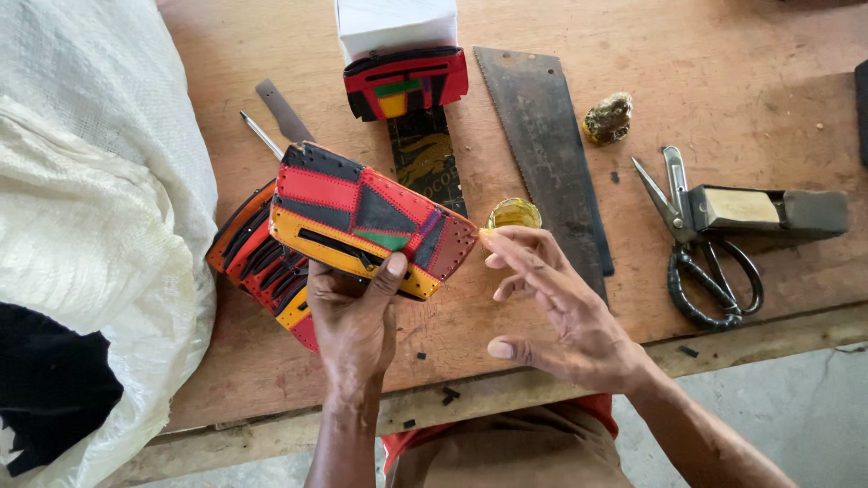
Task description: The person applies a yellow substance from a small jar to the edges of colorful patterned leather pouches using a finger. They handle each pouch one at a time, rubbing the substance along the seams and edges, then place the treated pouches into a white box.
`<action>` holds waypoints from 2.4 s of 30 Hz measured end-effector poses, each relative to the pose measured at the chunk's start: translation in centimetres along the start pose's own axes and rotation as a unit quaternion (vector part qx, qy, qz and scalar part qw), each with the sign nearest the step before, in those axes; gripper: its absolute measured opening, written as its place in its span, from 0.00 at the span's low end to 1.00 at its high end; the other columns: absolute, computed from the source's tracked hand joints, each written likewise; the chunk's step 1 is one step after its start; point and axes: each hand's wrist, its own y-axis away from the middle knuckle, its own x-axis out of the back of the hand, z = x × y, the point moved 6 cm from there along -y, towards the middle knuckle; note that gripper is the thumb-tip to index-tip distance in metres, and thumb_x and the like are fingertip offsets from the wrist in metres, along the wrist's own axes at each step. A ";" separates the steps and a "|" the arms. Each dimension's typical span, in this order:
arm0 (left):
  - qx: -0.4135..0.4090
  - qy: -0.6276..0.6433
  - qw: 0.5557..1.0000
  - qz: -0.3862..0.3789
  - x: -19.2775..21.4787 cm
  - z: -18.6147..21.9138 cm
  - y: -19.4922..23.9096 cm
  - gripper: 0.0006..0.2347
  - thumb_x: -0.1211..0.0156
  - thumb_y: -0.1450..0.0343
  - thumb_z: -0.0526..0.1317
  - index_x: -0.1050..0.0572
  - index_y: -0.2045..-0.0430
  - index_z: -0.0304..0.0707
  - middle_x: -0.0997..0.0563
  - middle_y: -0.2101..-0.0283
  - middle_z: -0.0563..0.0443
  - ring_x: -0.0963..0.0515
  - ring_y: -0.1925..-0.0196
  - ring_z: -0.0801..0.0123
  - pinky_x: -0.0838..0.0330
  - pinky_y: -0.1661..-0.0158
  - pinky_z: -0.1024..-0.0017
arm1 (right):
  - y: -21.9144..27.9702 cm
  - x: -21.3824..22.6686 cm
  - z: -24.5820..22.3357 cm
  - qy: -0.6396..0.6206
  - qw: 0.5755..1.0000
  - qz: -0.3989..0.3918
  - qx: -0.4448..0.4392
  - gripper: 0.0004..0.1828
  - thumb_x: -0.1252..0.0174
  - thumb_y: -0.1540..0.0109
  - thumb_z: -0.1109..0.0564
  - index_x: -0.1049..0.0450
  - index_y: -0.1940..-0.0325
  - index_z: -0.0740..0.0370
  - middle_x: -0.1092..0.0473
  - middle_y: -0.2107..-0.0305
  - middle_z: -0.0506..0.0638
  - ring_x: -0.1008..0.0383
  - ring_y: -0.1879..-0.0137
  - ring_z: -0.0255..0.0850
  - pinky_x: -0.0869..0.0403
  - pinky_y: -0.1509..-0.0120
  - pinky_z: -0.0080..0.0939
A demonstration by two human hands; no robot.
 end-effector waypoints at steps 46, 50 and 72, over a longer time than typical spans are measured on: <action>-0.253 -0.416 0.847 -0.213 -5.2 4.1 -0.8 0.10 0.38 0.25 0.35 0.29 0.52 0.35 0.20 0.52 0.39 0.17 0.48 0.55 0.19 0.46 0.65 | 1.6 0.1 3.4 -0.666 0.732 0.011 -0.143 0.43 0.33 0.42 0.54 0.44 0.27 0.69 0.40 0.55 0.47 0.37 0.53 0.35 0.35 0.50 0.35; -0.275 -0.575 0.759 -0.134 -5.9 7.2 -5.8 0.13 0.36 0.23 0.33 0.34 0.48 0.33 0.23 0.60 0.46 0.18 0.64 0.70 0.23 0.63 0.70 | 2.2 0.5 4.7 -0.591 0.795 0.037 -0.128 0.32 0.33 0.40 0.56 0.38 0.36 0.67 0.39 0.58 0.48 0.37 0.56 0.36 0.36 0.54 0.36; -0.360 -0.637 0.645 -0.223 -4.0 -3.1 -21.3 0.06 0.29 0.29 0.35 0.16 0.60 0.42 0.15 0.63 0.58 0.24 0.56 0.66 0.35 0.49 0.68 | 5.3 1.1 8.6 -0.499 0.847 0.072 -0.170 0.23 0.33 0.42 0.54 0.32 0.48 0.65 0.38 0.66 0.49 0.41 0.63 0.35 0.38 0.58 0.36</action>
